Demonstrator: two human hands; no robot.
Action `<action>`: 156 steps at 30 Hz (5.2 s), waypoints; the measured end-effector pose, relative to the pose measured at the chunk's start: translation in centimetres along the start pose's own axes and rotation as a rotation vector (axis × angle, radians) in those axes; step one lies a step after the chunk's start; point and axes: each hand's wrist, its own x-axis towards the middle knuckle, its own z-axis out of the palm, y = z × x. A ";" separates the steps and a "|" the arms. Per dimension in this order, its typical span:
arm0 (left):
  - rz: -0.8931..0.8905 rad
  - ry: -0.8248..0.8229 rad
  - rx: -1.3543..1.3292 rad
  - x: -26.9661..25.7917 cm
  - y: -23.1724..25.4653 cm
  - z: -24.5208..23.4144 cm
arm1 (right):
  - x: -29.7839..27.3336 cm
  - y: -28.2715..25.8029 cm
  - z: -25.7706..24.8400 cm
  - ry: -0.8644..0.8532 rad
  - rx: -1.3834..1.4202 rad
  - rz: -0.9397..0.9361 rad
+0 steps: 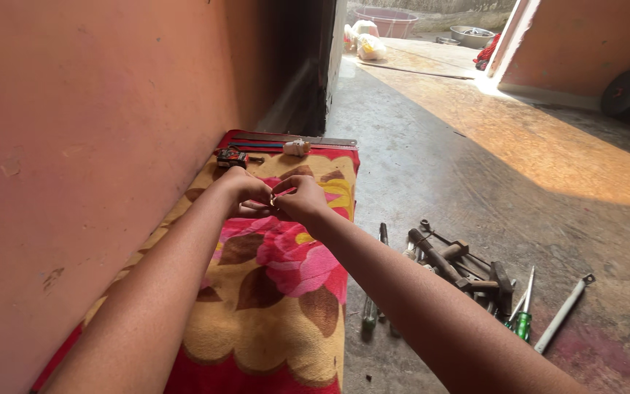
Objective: The person picks up various tools and hardware parts from a floral mat and the floor, then places them into a red toolbox. The person handles items one at a time, including a metal ring, a hammer, and a screwdriver, and arranges them inside the toolbox.
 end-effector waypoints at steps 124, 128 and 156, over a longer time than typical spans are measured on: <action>0.421 0.469 -0.923 12.1 1.3 14.2 | 9.1 7.1 -6.0 0.097 0.718 0.122; 0.356 0.353 -0.840 11.5 2.5 18.8 | 7.8 8.5 -11.3 0.100 0.636 0.177; 0.204 -0.241 -0.309 12.5 0.9 22.4 | 4.0 14.6 -21.2 -0.020 -0.509 0.148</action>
